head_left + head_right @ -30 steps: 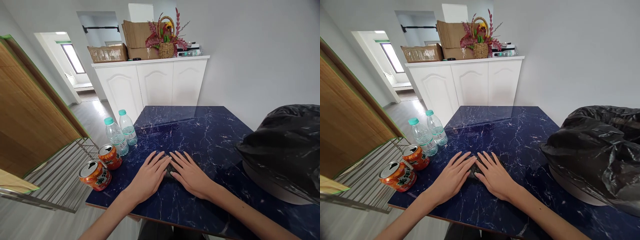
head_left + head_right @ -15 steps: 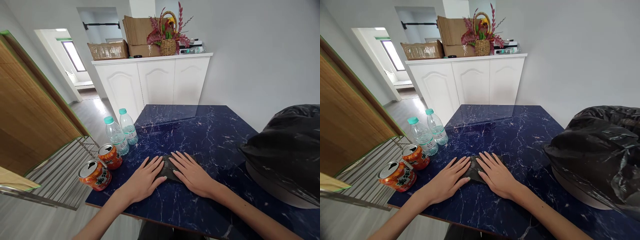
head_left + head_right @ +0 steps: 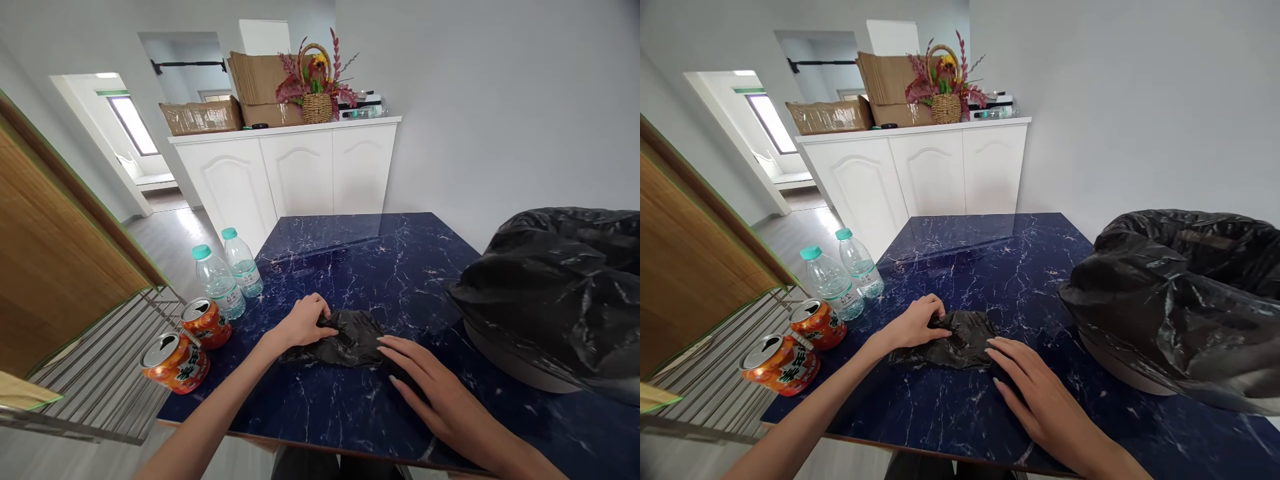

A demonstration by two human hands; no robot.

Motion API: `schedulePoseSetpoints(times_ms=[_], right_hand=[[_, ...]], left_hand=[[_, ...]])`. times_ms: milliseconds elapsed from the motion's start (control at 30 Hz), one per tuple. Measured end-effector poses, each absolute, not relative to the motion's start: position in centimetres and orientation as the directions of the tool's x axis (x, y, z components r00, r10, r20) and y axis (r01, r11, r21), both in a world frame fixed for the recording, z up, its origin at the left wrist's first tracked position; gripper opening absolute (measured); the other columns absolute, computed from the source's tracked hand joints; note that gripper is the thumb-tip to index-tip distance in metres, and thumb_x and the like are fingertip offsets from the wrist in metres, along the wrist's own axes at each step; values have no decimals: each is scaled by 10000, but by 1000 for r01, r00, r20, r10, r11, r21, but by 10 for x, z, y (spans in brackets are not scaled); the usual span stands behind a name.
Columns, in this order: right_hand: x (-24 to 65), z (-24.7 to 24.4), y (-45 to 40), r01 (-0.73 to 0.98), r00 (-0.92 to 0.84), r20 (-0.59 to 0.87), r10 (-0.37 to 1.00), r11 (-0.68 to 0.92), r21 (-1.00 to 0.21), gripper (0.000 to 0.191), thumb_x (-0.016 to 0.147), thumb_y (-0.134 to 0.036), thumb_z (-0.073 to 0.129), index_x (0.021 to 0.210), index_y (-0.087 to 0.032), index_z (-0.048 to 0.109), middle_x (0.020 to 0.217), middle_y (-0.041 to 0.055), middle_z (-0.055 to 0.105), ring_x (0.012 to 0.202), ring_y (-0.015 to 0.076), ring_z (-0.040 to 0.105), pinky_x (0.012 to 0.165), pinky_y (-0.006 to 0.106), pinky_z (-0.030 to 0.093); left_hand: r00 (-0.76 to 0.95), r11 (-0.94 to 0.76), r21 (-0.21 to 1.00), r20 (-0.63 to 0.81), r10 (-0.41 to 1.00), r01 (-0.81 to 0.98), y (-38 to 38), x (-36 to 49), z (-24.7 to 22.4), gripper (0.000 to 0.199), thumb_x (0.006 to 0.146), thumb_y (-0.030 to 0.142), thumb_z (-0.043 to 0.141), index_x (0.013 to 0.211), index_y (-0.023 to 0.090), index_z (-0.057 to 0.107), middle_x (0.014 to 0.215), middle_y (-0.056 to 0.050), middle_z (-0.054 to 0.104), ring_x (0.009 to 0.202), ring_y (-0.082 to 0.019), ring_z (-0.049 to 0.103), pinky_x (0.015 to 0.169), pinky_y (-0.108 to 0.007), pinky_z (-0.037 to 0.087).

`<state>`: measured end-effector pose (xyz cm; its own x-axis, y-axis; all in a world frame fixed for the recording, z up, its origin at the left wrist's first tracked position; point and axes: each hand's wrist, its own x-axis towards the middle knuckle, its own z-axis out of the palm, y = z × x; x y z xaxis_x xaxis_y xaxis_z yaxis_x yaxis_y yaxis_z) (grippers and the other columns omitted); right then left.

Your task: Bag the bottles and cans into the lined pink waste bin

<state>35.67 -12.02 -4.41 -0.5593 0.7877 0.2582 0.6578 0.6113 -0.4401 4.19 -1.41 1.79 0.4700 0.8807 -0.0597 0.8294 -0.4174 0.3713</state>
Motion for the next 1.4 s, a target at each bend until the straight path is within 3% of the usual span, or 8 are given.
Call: schedulePoseSetpoints(times_ms=[133, 233, 633, 800, 967, 1067, 1167, 1400], right_hand=[[390, -57, -126, 744, -409, 127, 904, 411, -526, 567, 1143, -491, 434, 1694, -449, 307, 1721, 19, 429, 1531, 326, 501, 1172, 545, 562], [400, -60, -126, 736, -354, 133, 926, 364, -571, 529, 1138, -507, 436, 1659, -428, 392, 1697, 28, 465, 1519, 329, 517, 1178, 538, 558], [394, -56, -119, 699, -346, 282, 895, 446, -559, 472, 1141, -385, 478, 1611, -399, 430, 1597, 32, 575, 1456, 255, 587, 1188, 468, 563], [392, -53, -114, 713, -355, 350, 867, 493, -499, 443, 1120, -321, 512, 1560, -354, 477, 1546, 49, 624, 1406, 255, 632, 1141, 442, 603], [391, -49, -109, 726, -378, 383, 843, 526, -443, 534, 1103, -264, 518, 1622, -334, 414, 1514, 81, 653, 1364, 275, 670, 1086, 439, 640], [391, -48, -109, 738, -389, 359, 848, 520, -430, 581, 1106, -289, 531, 1658, -366, 365, 1515, 72, 656, 1345, 282, 686, 1040, 430, 668], [390, -49, -109, 738, -403, 360, 841, 532, -416, 610, 1098, -275, 540, 1667, -372, 343, 1517, 65, 657, 1349, 286, 685, 1044, 446, 667], [387, -51, -108, 742, -406, 389, 827, 547, -388, 610, 1073, -231, 559, 1643, -344, 374, 1493, 64, 679, 1339, 276, 693, 1053, 446, 661]], left_hand=[[540, -432, 441, -152, 828, 787, -6, 52, 35, 276, 953, 443, 698, 935, 240, 512, 872, -1, 604, 739, -202, 557, 701, -326, 423], [575, -439, 487, -171, 800, 755, 6, 63, 49, 303, 943, 456, 684, 918, 248, 465, 824, 18, 566, 695, -183, 506, 672, -315, 388], [641, -526, 607, 36, 767, 595, 127, 188, 90, 381, 913, 541, 688, 1037, 233, 501, 1242, -104, 675, 1173, -284, 634, 930, -365, 495], [645, -536, 597, 40, 763, 597, 180, 263, 75, 412, 907, 509, 723, 1142, 220, 547, 1307, -133, 699, 1212, -303, 673, 943, -381, 540], [628, -605, 519, 156, 762, 604, 196, 306, 47, 705, 898, 602, 754, 1393, 173, 492, 1456, -233, 626, 1308, -379, 643, 1039, -470, 534], [630, -696, 411, 307, 713, 588, 187, 299, 30, 613, 998, 504, 654, 1474, 175, 452, 1599, -243, 499, 1487, -411, 489, 1178, -559, 435], [677, -789, 286, 406, 614, 544, 174, 278, 18, 466, 1055, 355, 557, 1490, 220, 461, 1644, -186, 476, 1563, -364, 407, 1254, -570, 366], [699, -823, 100, 477, 533, 560, 168, 270, 6, 515, 1024, 98, 445, 1536, 148, 435, 1675, -235, 434, 1614, -343, 344, 1296, -576, 311]])
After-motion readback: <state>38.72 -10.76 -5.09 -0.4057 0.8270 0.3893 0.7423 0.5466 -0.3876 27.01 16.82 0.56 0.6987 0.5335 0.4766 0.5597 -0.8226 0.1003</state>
